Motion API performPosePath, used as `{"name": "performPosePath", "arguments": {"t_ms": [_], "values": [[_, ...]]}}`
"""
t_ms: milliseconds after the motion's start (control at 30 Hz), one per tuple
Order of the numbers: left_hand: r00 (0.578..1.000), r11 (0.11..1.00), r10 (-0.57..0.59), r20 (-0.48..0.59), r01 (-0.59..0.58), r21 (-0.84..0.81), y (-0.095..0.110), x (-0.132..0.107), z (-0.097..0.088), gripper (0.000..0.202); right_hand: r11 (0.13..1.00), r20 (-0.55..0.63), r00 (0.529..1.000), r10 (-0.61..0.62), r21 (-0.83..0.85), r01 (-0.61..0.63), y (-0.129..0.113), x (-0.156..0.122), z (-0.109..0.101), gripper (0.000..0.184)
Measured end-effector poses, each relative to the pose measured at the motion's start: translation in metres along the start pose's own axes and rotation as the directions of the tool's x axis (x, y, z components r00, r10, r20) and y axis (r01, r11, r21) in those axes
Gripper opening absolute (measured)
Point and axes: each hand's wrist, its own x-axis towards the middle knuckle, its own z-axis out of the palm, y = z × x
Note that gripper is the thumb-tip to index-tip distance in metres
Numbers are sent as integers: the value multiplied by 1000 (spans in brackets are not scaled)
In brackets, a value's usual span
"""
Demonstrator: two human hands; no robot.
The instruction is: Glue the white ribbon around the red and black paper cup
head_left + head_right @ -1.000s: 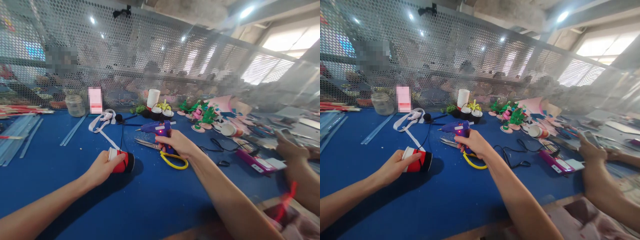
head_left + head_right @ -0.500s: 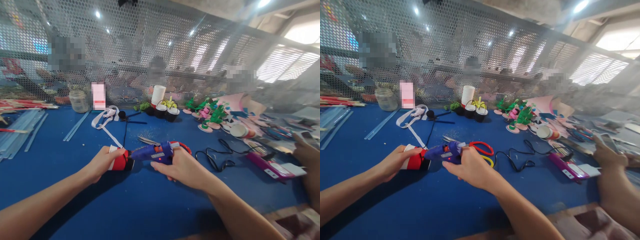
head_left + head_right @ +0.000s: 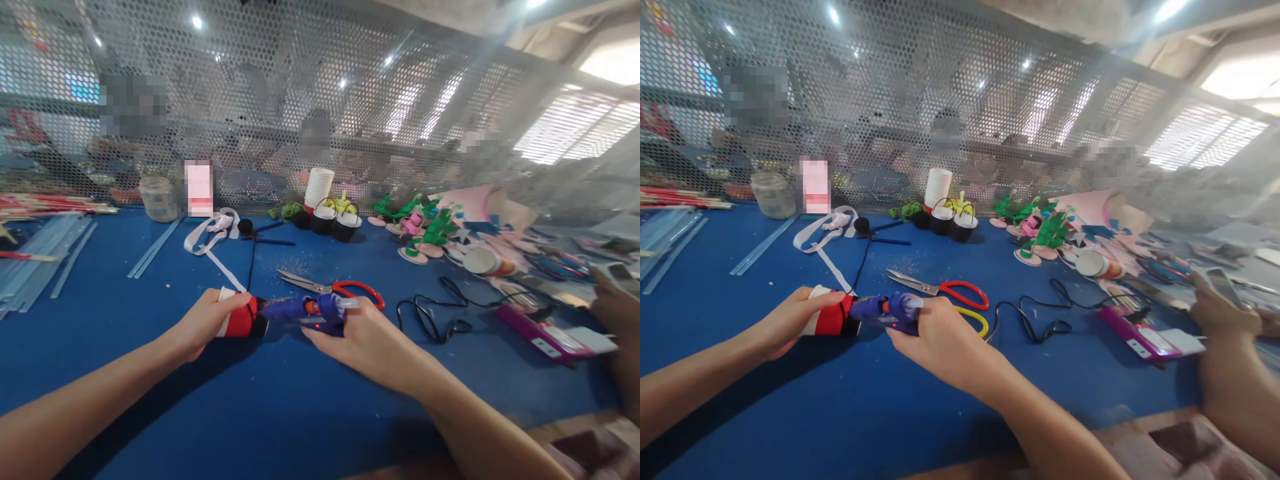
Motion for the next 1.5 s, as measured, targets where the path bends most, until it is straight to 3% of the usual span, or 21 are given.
{"name": "performPosePath", "arguments": {"t_ms": [267, 433, 567, 900, 1267, 1500], "values": [[999, 997, 43, -7, -43, 58, -1, 0, 0, 28, 999, -7, 1000, 30, 11, -30, -4, 1, -3, 15], [994, 987, 104, 10, -105, 123, -3, -1, 0, 29, 998, 50, 998, 32, -52, -29, -4, 1, -5, 19], [992, 974, 129, 16, -129, 187, -3, -2, -1, 32, 996, 29, 996, 90, 12, -90, -3, 2, -6, 19], [989, 960, 140, 56, -150, 236, -6, 0, -3, 33, 995, 9, 995, 101, -5, -101, -7, 3, -9, 19], [983, 937, 169, 74, -183, 298, -3, -4, 1, 34, 959, 72, 964, 258, 99, -264, -5, 5, -11, 19], [977, 914, 197, 82, -214, 345, -7, -1, -2, 35, 920, 108, 953, 285, 247, -303, -2, 10, -11, 19]]}}
